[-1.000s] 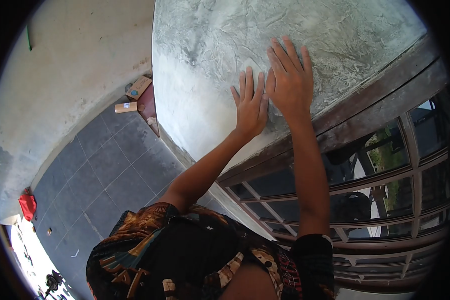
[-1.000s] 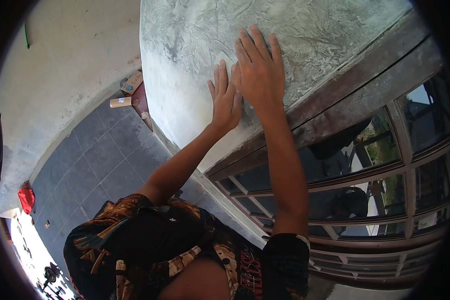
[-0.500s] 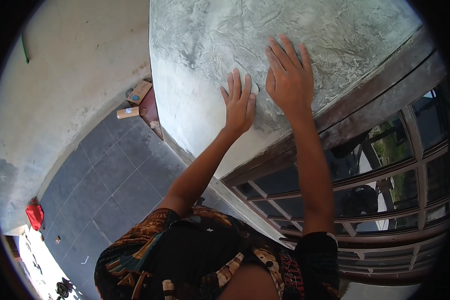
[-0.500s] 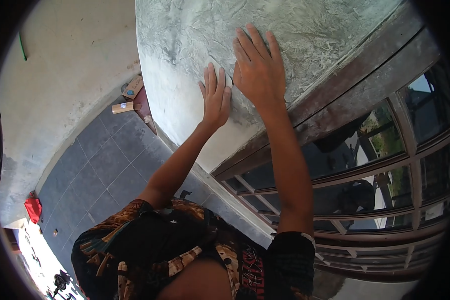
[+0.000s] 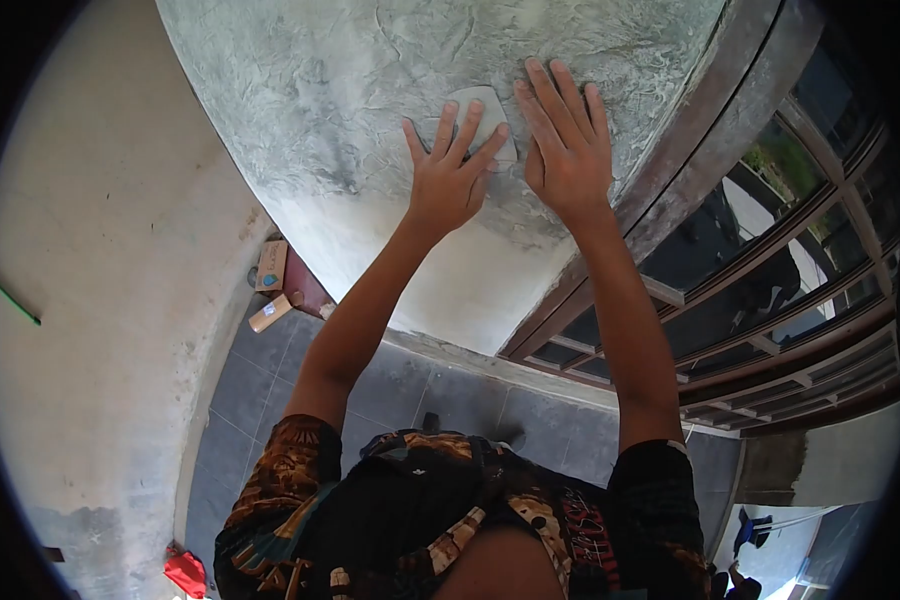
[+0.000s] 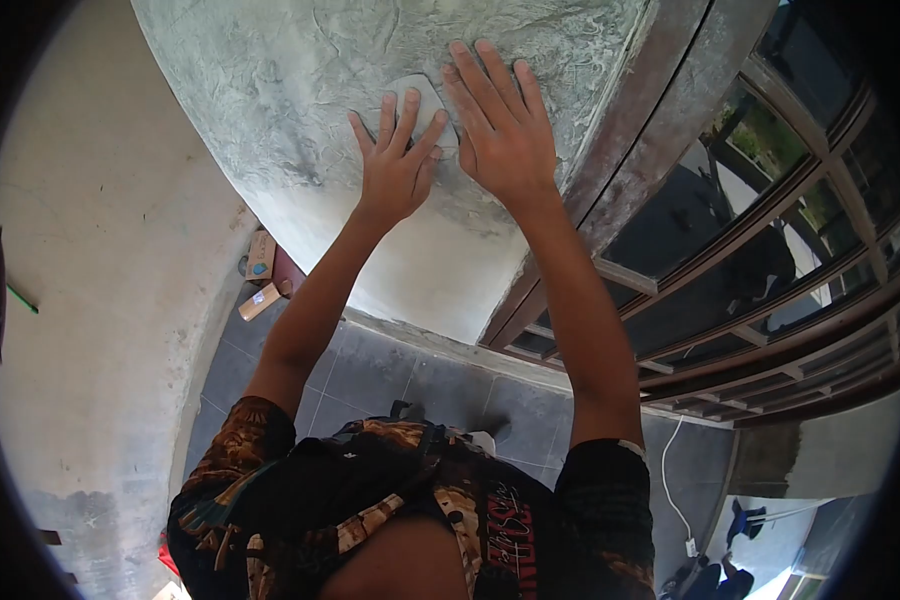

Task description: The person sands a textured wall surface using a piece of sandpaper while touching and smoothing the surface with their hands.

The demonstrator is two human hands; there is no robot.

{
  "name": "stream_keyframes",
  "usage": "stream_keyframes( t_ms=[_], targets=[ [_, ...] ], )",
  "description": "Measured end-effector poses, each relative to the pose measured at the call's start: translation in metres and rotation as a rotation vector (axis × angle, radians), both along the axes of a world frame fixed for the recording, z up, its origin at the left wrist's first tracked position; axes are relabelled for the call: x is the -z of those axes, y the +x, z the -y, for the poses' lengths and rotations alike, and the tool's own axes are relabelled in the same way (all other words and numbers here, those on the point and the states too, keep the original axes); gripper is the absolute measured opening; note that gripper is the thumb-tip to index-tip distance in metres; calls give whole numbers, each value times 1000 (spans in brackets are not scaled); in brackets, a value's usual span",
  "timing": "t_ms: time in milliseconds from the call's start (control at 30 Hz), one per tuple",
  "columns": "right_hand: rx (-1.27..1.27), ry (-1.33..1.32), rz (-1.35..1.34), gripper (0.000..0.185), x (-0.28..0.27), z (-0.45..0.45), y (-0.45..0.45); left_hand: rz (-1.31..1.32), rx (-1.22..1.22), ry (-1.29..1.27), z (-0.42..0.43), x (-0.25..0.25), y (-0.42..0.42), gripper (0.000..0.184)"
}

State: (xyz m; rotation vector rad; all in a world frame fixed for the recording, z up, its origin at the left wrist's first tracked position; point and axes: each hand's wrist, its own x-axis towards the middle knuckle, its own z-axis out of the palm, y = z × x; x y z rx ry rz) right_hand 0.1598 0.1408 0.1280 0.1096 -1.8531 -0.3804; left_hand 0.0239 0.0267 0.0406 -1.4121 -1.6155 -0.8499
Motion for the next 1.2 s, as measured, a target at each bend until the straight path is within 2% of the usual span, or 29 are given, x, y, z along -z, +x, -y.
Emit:
stream_keyframes(
  t_ms=[100, 167, 233, 400, 467, 533, 667, 733, 800, 867, 967, 1033, 1067, 1200],
  targets=[
    [26, -9, -4, 48, 0, 0, -1, -44, 37, -39, 1, 19, -4, 47],
    [50, 4, 15, 49, 1, -1, 1, -61, 32, -92, 9, 79, -8, 49],
    [86, 43, 19, 52, 1, 0, -1, -88, 21, -137, 8, 85, -8, 51],
    [35, 24, 22, 52, 0, 4, 2, -101, 114, -25, 0, -20, 1, 50],
    [-4, 32, 11, 52, 1, 3, 4, -128, 93, -65, 1, 0, -1, 50],
    [-72, -111, 30, 48, 20, 10, 8, -133, 85, -130, 7, 45, -6, 49],
    [-170, -251, 56, 46, 91, 30, 15, -133, 44, -166, 12, 54, -5, 49],
    [-134, -345, 127, 51, 113, 40, 12, -150, 159, -150, 3, 24, -4, 50],
    [-80, -386, 80, 56, 110, 47, 5, -194, 196, -202, 1, 2, -10, 50],
    [-11, -419, 42, 61, 101, 52, -3, -231, 245, -243, 4, -5, -18, 51],
    [196, -451, -12, 70, 92, 57, -21, -181, 458, -250, 19, -13, -50, 52],
    [384, -437, -45, 73, 95, 60, -35, -324, 215, -166, 30, -22, -69, 56],
    [421, -437, -71, 73, 102, 61, -42, -355, 191, -125, 33, -24, -80, 58],
    [495, -512, -132, 77, 176, 82, -76, -349, 335, -151, 39, -30, -101, 59]
  ],
)
